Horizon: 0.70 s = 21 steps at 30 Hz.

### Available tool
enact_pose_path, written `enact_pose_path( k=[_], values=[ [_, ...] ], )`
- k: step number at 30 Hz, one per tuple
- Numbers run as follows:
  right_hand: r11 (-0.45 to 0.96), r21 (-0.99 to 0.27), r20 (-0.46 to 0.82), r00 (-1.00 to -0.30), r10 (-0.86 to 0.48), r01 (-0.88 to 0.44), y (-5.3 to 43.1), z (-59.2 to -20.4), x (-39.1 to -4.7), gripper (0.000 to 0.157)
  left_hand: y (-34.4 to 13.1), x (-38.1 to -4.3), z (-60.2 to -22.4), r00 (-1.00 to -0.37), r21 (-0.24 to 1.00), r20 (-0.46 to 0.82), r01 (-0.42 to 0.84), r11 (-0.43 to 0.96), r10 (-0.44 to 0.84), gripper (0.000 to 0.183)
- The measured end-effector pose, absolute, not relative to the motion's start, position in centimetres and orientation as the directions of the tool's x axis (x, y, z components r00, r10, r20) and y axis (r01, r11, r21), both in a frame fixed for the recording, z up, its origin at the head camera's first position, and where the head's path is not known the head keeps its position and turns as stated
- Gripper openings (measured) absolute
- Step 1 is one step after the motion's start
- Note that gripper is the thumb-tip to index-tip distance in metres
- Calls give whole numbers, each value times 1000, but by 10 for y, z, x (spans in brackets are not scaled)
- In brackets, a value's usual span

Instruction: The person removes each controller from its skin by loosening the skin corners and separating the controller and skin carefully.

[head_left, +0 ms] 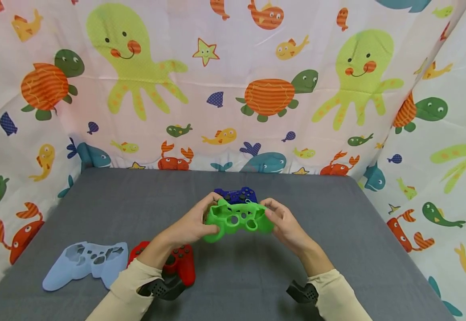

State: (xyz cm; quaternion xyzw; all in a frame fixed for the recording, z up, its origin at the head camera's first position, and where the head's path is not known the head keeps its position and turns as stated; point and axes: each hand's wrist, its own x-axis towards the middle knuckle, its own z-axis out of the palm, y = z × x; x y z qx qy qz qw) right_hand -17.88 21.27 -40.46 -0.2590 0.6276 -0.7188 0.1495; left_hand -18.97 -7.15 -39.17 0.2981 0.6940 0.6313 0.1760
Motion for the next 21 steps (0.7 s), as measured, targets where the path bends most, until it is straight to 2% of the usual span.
enact_pose_path(
  k=[1, 3, 5, 9, 15, 18, 21],
  values=[
    [-137, -982, 184, -823, -537, -130, 213, -405, -179, 23, -71, -190, -392, -760, 980, 126, 195, 39, 638, 49],
    [-80, -979, 200, -819, -538, -186, 214, -405, -179, 44, -70, -190, -392, -759, 979, 123, 198, 46, 639, 49],
    [-23, -967, 227, -815, -533, -254, 214, -404, -180, 54, -70, -190, -392, -766, 975, 132, 216, 58, 629, 48],
    [56, -937, 273, -825, -494, -344, 213, -401, -178, 38, -69, -190, -393, -778, 956, 149, 270, 111, 610, 46],
    [76, -940, 287, -893, -347, -331, 208, -401, -175, 23, -68, -191, -395, -792, 943, 171, 303, 134, 586, 46],
    [25, -963, 249, -920, -303, -269, 207, -400, -174, 29, -67, -191, -397, -794, 947, 188, 303, 108, 578, 45],
    [-105, -980, 194, -925, -327, -168, 208, -397, -174, 39, -68, -192, -398, -800, 955, 196, 288, 76, 567, 43]
  ],
)
